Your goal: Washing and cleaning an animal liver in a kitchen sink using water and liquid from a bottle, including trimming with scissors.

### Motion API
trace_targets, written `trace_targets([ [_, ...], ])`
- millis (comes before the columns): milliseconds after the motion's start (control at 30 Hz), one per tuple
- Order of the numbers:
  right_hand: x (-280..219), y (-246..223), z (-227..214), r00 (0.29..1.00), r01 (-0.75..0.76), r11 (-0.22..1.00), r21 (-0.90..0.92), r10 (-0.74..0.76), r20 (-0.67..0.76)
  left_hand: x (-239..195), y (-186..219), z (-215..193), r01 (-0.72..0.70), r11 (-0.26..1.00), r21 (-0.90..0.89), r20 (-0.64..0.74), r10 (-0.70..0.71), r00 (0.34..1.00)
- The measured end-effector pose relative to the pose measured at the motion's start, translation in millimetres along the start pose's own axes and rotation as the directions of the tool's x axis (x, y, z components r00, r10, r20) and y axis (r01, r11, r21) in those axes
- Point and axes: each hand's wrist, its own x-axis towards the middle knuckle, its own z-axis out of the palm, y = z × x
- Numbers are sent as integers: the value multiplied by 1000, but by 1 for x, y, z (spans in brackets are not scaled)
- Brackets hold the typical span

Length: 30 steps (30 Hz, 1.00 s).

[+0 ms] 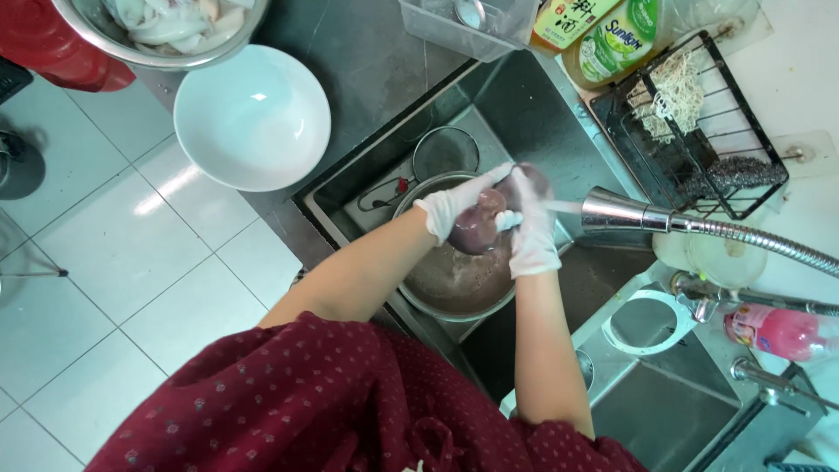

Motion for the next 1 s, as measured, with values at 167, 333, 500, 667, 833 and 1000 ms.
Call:
trace_targets([
  [167, 33, 5, -4, 966, 138, 863, -486, -226, -127, -23, 2, -3, -77, 983, 166, 225, 39, 974],
  [333, 43, -10, -14, 964, 227, 912, -343, -261, -56, -65, 6, 17, 159, 929, 334, 93, -200, 975],
  [500, 94, 7, -65, 999, -42, 999, -10, 43, 25, -71, 11, -20, 117, 913, 390, 14, -133, 991],
  [667, 29, -23, -16, 947, -248, 945, 215, 190, 258, -61, 2, -27, -147, 943, 299, -114, 188, 975],
  [833, 6, -28, 14, 823, -559, 784, 270, 485, 296, -20, -6, -39, -232, 967, 100, -216, 249, 944],
  [1000, 2, -15, -4, 977, -159, 982, -98, 171, 131, 0, -7, -13, -309, 951, 29, -7, 309, 951],
])
